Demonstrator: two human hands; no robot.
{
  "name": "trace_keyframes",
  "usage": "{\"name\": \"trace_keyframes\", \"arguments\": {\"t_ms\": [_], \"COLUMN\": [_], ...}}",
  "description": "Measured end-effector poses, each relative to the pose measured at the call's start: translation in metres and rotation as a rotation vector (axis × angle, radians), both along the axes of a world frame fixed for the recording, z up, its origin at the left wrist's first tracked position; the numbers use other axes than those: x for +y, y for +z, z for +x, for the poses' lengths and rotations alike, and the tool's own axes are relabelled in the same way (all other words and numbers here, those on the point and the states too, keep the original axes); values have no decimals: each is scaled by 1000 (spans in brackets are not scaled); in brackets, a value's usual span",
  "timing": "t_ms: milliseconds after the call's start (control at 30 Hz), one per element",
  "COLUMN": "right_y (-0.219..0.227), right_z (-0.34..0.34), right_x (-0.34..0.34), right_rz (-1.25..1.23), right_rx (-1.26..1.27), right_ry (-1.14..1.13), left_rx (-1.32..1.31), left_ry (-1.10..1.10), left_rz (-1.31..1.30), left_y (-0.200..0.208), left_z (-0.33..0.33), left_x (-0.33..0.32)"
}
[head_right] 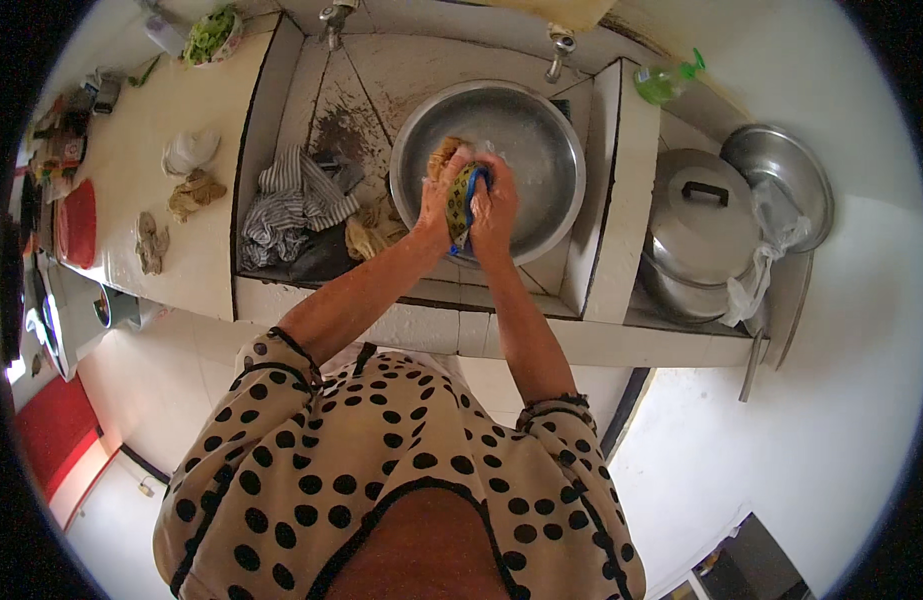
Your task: Manually wash and rinse several items of clothing in a basin.
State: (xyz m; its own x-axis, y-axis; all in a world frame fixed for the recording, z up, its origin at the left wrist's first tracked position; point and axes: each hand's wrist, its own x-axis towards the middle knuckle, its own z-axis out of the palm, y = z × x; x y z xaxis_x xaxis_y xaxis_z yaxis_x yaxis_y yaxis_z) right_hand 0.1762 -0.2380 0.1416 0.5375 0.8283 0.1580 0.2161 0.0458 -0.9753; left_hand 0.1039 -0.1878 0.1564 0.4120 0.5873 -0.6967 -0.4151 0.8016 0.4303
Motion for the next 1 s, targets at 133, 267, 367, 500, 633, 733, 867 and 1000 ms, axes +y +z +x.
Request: {"name": "trace_keyframes", "arguments": {"t_ms": [133, 267, 367, 500, 633, 733, 867, 1000], "right_y": [15, -14, -10, 37, 2, -35, -61, -60], "right_z": [-8, 2, -4, -21, -58, -108, -228, -273], "right_x": [11, 20, 31, 39, 48, 63, 101, 112], "right_rz": [-141, -208, -343, -167, -256, -573, -319, -555], "right_rx": [24, 212, 458, 931, 878, 583, -362, -686], "right_ry": [-37, -107, -113, 290, 197, 509, 691, 689], "left_rx": [407, -69, 173, -171, -285, -88, -9, 388], "left_ry": [12, -24, -10, -38, -10, 152, 165, -29], "left_rz": [904, 255, 178, -83, -16, -39, -79, 114], "left_y": [-48, -24, -45, -19, 4, -3, -64, -22], "left_z": [-11, -17, -26, -77, -151, -185, -226, -229], "left_x": [-4, 10, 19, 59, 118, 175, 252, 251]}}
